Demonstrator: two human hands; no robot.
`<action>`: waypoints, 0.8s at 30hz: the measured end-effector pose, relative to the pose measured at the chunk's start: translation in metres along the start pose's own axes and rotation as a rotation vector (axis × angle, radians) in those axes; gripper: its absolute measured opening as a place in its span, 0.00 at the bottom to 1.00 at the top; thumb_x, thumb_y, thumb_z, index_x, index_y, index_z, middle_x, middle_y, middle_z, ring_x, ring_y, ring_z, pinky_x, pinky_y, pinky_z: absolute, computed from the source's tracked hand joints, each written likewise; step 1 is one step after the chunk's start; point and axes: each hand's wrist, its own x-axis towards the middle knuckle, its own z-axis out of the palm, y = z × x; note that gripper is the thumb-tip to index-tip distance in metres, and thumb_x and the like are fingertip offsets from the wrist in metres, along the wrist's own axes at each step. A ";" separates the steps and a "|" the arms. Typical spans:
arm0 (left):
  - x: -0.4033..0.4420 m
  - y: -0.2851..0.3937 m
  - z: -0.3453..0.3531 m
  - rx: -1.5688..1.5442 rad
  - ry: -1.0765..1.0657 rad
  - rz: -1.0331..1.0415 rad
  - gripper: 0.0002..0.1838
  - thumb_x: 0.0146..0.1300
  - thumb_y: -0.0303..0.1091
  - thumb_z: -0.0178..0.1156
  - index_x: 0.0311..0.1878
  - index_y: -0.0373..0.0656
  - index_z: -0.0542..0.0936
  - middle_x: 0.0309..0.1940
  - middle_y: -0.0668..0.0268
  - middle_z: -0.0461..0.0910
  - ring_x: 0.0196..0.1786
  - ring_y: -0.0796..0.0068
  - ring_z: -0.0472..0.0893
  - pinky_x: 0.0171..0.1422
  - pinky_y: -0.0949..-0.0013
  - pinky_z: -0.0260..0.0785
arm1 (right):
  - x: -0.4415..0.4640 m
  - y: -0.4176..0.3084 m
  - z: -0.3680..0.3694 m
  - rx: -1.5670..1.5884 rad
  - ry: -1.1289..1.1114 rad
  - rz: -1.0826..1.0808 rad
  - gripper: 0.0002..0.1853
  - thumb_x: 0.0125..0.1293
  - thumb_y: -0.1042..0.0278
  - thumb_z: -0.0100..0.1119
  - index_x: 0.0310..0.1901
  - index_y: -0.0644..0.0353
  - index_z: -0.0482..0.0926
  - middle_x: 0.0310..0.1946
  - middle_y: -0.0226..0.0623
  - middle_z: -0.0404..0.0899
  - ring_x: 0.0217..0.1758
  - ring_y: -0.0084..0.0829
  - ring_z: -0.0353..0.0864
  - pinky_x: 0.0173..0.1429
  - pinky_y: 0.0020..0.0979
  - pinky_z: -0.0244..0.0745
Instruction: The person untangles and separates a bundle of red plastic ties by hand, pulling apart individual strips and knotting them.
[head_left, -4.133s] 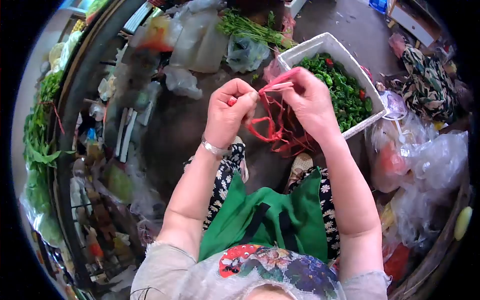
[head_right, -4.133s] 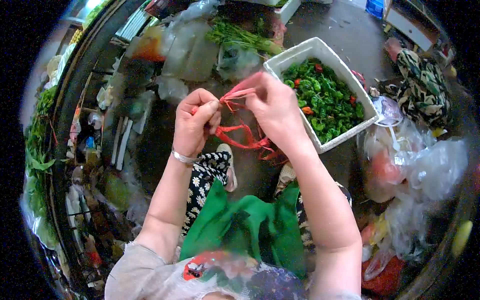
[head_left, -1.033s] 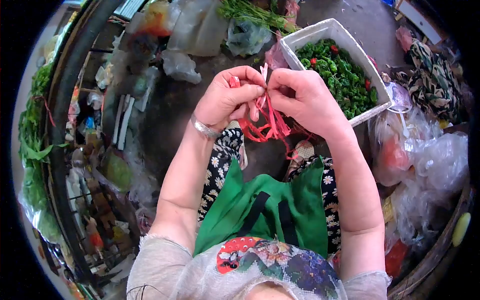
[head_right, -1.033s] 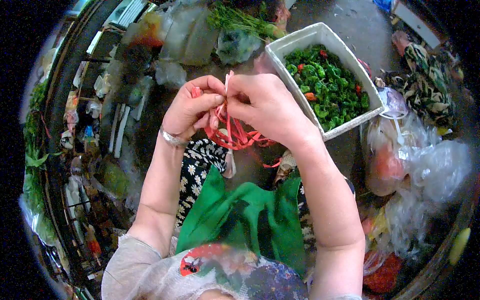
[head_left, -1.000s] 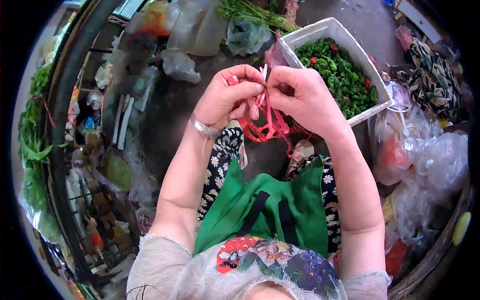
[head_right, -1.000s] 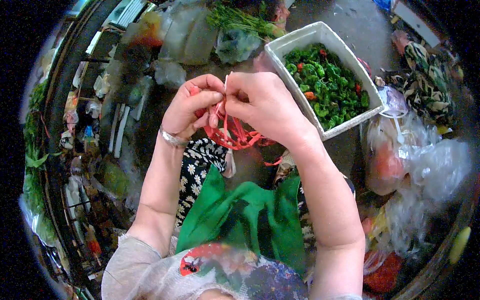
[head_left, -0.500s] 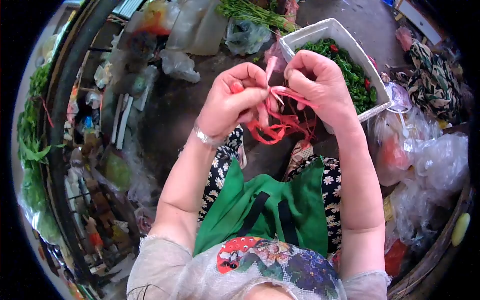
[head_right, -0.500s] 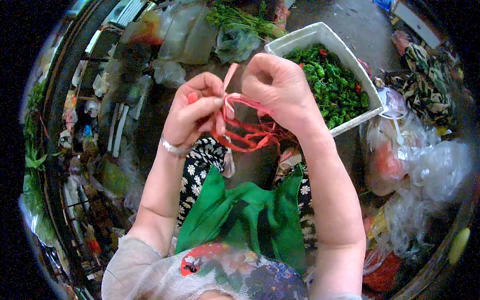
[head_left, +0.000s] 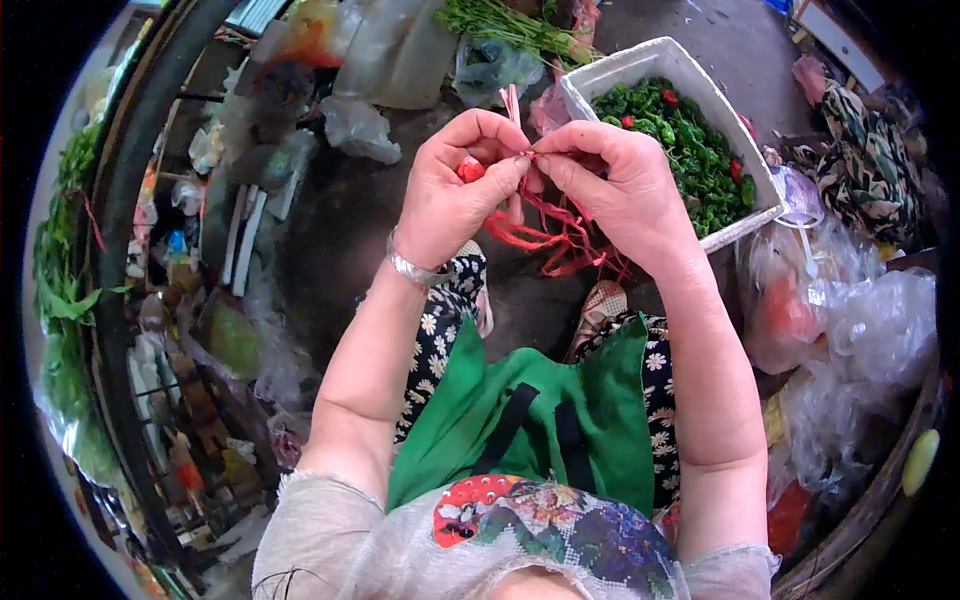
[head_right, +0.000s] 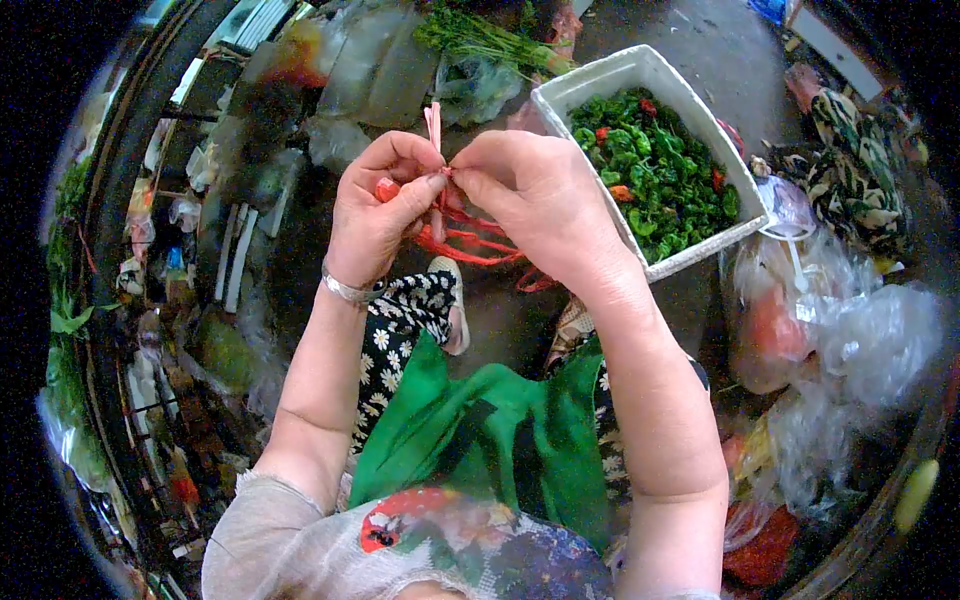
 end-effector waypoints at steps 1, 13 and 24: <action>-0.001 0.003 0.001 0.007 0.010 -0.012 0.08 0.63 0.23 0.58 0.45 0.39 0.74 0.34 0.64 0.81 0.31 0.79 0.80 0.27 0.80 0.72 | 0.000 -0.001 0.000 0.000 0.001 0.000 0.09 0.63 0.71 0.60 0.41 0.66 0.81 0.30 0.42 0.82 0.35 0.30 0.83 0.42 0.30 0.76; 0.001 0.003 -0.004 -0.097 0.030 -0.232 0.06 0.64 0.26 0.59 0.43 0.39 0.77 0.27 0.67 0.81 0.21 0.84 0.76 0.19 0.85 0.57 | 0.001 0.003 0.004 -0.188 0.118 -0.141 0.07 0.62 0.69 0.56 0.35 0.65 0.78 0.29 0.48 0.80 0.36 0.48 0.81 0.39 0.40 0.74; -0.002 -0.001 -0.003 0.139 0.081 -0.110 0.02 0.63 0.27 0.62 0.37 0.40 0.80 0.24 0.70 0.79 0.21 0.86 0.74 0.24 0.83 0.62 | -0.001 0.000 0.007 -0.345 0.030 -0.052 0.09 0.63 0.66 0.53 0.34 0.65 0.77 0.30 0.53 0.78 0.37 0.53 0.79 0.41 0.48 0.72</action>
